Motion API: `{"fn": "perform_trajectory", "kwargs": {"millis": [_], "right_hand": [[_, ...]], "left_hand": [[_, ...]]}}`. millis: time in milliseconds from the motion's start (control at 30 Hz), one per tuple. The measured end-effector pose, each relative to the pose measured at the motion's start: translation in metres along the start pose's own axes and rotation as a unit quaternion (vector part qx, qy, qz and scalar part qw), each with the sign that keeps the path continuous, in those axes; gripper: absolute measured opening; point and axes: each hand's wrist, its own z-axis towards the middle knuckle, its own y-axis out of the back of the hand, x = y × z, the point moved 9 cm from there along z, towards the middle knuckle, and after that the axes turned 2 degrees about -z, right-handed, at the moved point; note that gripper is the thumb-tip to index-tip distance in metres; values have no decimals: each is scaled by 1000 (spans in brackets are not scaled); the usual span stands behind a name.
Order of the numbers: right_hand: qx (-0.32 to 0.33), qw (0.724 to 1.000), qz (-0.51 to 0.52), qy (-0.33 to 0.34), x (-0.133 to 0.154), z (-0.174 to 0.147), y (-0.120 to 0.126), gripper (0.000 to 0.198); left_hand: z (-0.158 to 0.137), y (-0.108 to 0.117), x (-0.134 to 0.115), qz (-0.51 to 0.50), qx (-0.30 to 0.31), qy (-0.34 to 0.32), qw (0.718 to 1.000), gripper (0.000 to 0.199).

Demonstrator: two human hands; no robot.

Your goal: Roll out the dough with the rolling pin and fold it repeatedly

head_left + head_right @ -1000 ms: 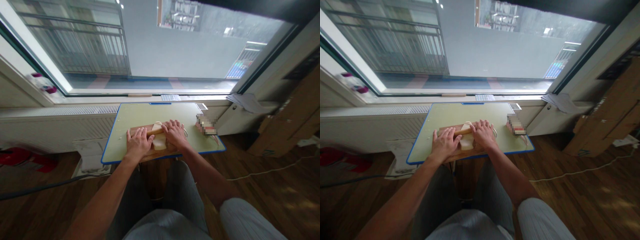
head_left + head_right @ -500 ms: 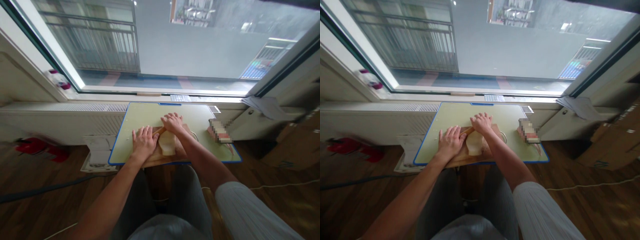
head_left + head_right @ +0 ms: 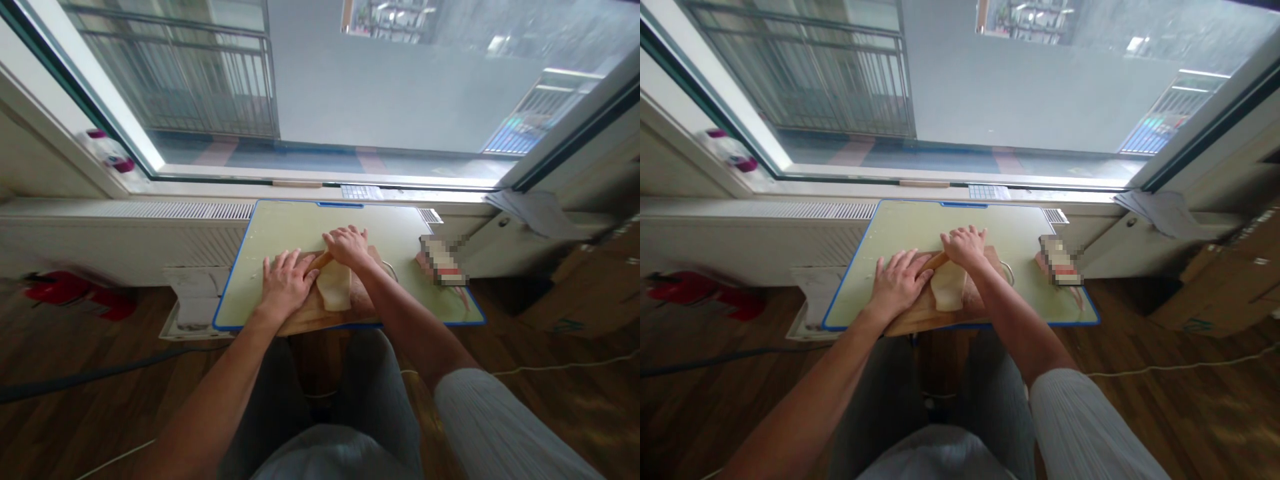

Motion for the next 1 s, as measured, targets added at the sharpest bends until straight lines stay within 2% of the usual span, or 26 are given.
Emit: {"fn": "perform_trajectory", "kwargs": {"millis": [133, 267, 467, 600, 767, 1000], "right_hand": [[-45, 999, -4, -5, -15, -37, 4, 46], [-73, 996, 31, -38, -34, -73, -5, 51], [-113, 990, 52, -62, -42, -116, -11, 52], [-118, 988, 59, -76, -41, -119, -10, 50], [-123, 985, 50, -112, -50, -105, -8, 49], [-103, 987, 34, -121, -66, -85, -6, 50]], "left_hand": [[-9, 2, -6, 0, 0, -7, 1000, 51], [-8, 8, -4, -3, 1, -11, 1000, 48], [18, -5, -5, -37, 37, -15, 999, 59], [51, -15, -9, -18, 35, 4, 999, 64], [87, -21, -21, -10, 32, -1, 999, 64], [119, -22, -38, -12, 26, -19, 999, 59]]}}
